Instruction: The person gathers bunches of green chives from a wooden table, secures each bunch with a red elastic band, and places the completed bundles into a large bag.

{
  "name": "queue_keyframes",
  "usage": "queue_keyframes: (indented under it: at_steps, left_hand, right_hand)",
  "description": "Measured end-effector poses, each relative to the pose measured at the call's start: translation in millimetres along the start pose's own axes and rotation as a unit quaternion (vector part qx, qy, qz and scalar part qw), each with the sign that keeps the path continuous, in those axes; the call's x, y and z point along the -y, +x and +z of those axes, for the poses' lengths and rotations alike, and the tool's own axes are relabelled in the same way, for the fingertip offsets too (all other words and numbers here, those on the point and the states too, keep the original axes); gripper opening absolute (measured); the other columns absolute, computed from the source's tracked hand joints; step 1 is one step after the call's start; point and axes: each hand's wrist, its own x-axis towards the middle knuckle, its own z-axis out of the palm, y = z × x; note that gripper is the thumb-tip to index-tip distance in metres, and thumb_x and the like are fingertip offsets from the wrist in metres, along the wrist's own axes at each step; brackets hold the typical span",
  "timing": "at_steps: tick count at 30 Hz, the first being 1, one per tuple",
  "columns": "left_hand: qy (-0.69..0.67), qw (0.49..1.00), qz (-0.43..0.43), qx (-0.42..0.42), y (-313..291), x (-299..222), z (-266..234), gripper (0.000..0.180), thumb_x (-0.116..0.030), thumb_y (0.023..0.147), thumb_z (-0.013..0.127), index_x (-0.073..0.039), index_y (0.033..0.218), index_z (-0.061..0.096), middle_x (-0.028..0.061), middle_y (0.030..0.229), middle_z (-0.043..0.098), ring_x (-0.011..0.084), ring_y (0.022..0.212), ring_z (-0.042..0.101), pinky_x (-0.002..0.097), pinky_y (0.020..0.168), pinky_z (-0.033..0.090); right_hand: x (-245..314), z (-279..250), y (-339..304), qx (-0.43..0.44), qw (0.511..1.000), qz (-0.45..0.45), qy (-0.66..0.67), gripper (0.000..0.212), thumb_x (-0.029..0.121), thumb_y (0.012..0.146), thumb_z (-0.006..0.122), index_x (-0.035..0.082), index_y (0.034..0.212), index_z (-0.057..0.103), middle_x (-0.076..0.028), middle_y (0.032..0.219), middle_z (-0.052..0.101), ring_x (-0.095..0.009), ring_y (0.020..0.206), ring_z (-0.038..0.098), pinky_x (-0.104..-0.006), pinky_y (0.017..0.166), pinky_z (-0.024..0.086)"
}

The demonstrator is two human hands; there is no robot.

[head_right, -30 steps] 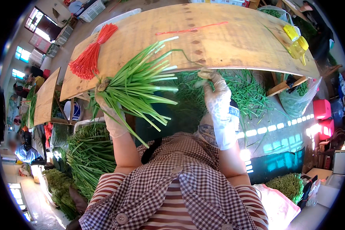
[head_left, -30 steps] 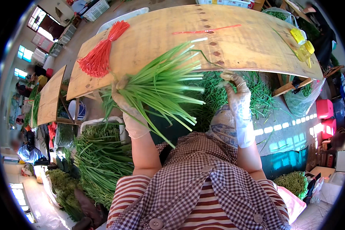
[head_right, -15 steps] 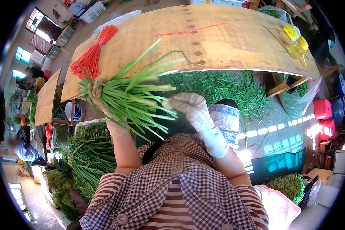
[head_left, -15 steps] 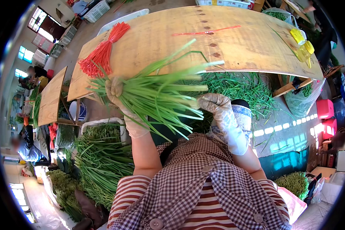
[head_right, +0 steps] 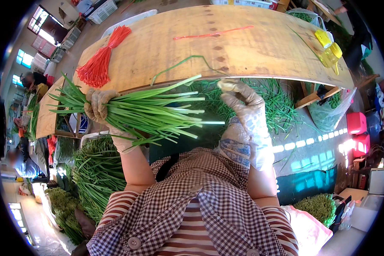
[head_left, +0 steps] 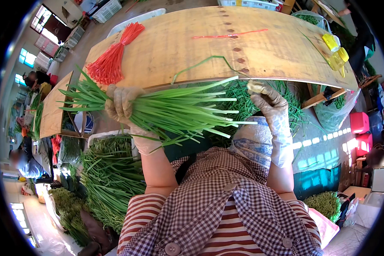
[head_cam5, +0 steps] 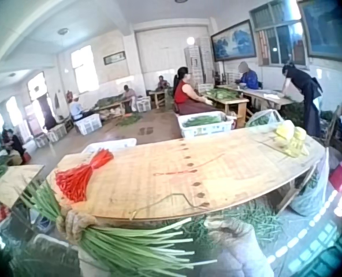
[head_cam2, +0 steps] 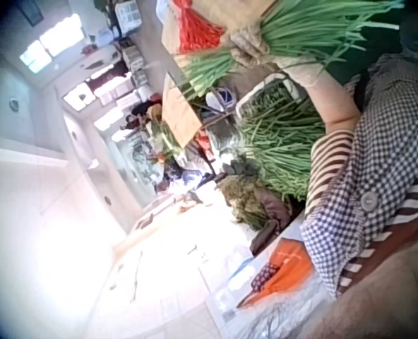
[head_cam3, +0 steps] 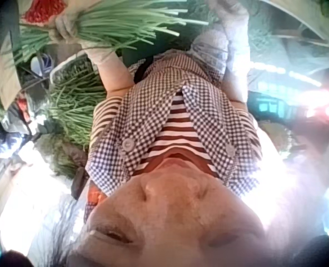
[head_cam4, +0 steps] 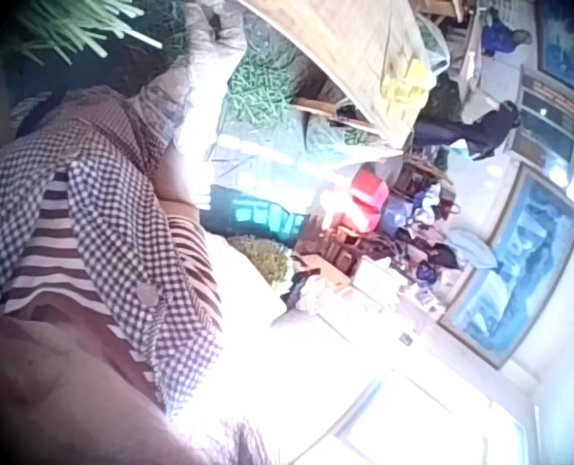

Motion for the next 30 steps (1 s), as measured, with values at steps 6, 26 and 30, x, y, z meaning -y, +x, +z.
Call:
queue_keyframes:
  at_steps: [6,26,30]
  left_hand:
    - [-0.008,1.000,-0.014,-0.014,0,12,1,0.016,-0.007,0.082,0.047,-0.011,0.069,0.038,-0.0028,0.048,0.038,0.0076,0.043,0.039,0.0216,0.062,0.042]
    - [0.029,0.990,0.039,-0.136,5,-13,7,0.025,-0.004,0.085,0.045,-0.012,0.063,0.037,-0.0044,0.052,0.033,0.0069,0.046,0.033,0.0243,0.070,0.042]
    - [0.079,0.981,0.081,-0.158,3,-7,4,0.024,-0.006,0.086,0.046,-0.012,0.064,0.038,-0.0051,0.052,0.034,0.0068,0.046,0.034,0.0243,0.075,0.042]
  right_hand:
    - [1,15,15,0.184,0.847,-0.381,-0.322,0.020,0.009,0.065,0.072,0.005,0.084,0.066,-0.008,0.094,0.065,-0.022,0.085,0.062,-0.0300,0.072,0.050]
    - [-51,-96,-4,-0.053,0.756,0.021,-0.652,0.019,0.007,0.081,0.058,0.006,0.100,0.062,-0.012,0.098,0.063,-0.020,0.086,0.061,-0.0314,0.075,0.048]
    - [3,-36,-7,-0.029,0.942,-0.140,-0.303,0.033,0.009,0.076,0.065,0.009,0.108,0.061,-0.010,0.109,0.060,-0.023,0.104,0.055,-0.0340,0.086,0.045]
